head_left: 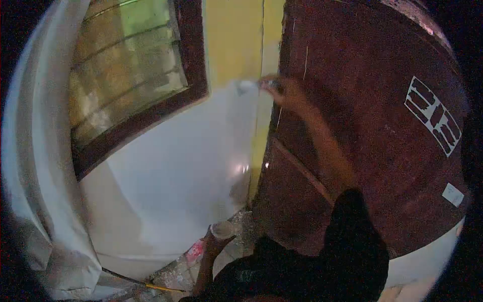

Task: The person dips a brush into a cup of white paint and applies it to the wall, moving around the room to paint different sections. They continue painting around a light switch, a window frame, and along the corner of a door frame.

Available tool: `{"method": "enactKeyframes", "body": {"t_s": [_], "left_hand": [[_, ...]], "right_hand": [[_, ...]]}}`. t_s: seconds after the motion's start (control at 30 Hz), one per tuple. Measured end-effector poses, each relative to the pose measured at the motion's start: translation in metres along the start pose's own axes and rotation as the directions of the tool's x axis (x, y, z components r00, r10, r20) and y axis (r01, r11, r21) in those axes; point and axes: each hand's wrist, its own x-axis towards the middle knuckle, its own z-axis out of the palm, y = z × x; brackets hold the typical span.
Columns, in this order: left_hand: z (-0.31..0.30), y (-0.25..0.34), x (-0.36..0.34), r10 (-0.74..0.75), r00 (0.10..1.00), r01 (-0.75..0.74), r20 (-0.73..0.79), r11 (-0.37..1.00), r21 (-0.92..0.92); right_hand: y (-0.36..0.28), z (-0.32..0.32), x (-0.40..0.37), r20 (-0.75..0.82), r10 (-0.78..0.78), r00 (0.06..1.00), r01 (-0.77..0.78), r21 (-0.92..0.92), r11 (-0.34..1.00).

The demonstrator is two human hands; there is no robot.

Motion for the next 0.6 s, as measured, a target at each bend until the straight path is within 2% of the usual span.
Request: {"method": "enactKeyframes", "body": {"t_s": [0.03, 0.1, 0.17, 0.2, 0.23, 0.27, 0.3, 0.37, 0.4, 0.43, 0.47, 0.5, 0.6], "left_hand": [[0.001, -0.005, -0.001, 0.005, 1.0, -0.005, -0.007, 1.0, 0.003], [0.003, -0.01, 0.0, -0.127, 0.992, 0.127, 0.001, 0.991, -0.041], [-0.004, 0.007, 0.002, -0.142, 0.99, 0.143, 0.01, 0.988, -0.058], [-0.006, 0.014, 0.002, -0.164, 0.986, 0.165, 0.028, 0.983, -0.074], [-0.002, 0.009, 0.005, -0.165, 0.986, 0.166, 0.023, 0.983, -0.075], [0.005, 0.0, 0.006, -0.142, 0.99, 0.142, 0.0, 0.99, 0.012], [0.009, -0.005, 0.006, -0.119, 0.993, 0.12, -0.019, 0.988, 0.099], [0.002, 0.023, 0.005, -0.154, 0.988, 0.155, -0.021, 0.987, 0.05], [0.002, 0.026, 0.006, -0.172, 0.985, 0.172, -0.021, 0.985, 0.024], [0.002, 0.028, 0.006, -0.189, 0.982, 0.189, -0.022, 0.982, -0.001], [0.008, 0.018, 0.009, -0.111, 0.993, 0.111, -0.028, 0.994, -0.004], [0.009, 0.012, 0.01, -0.033, 0.999, 0.033, -0.032, 0.999, -0.003], [0.003, 0.009, 0.012, -0.067, 0.998, 0.067, -0.005, 0.996, -0.052]], "right_hand": [[-0.012, -0.021, 0.026, 0.003, -0.058, 0.998, 0.058, -0.02, 0.998], [-0.045, -0.056, 0.067, -0.103, 0.085, 0.991, -0.108, -0.247, 0.963], [-0.047, -0.079, 0.103, -0.303, -0.188, 0.934, 0.119, -0.23, 0.966], [-0.046, -0.084, 0.117, -0.303, -0.192, 0.933, 0.125, -0.228, 0.966], [-0.047, -0.086, 0.129, -0.45, -0.235, 0.861, 0.144, -0.227, 0.963], [-0.046, -0.084, 0.136, -0.585, -0.266, 0.766, 0.161, -0.225, 0.961], [-0.046, -0.075, 0.134, -0.584, -0.263, 0.768, 0.162, -0.22, 0.962], [-0.039, -0.043, 0.111, -0.637, -0.349, 0.688, 0.223, -0.272, 0.936], [-0.019, -0.019, 0.093, -0.582, -0.275, 0.765, 0.224, -0.159, 0.961], [-0.007, 0.007, 0.071, -0.537, -0.264, 0.801, 0.212, -0.158, 0.964], [-0.005, 0.035, 0.038, -0.477, -0.279, 0.834, 0.216, -0.183, 0.959], [-0.004, 0.061, 0.006, -0.42, -0.303, 0.856, 0.235, -0.207, 0.95], [-0.004, 0.087, -0.055, -0.369, -0.365, 0.855, 0.328, -0.162, 0.931]]}}
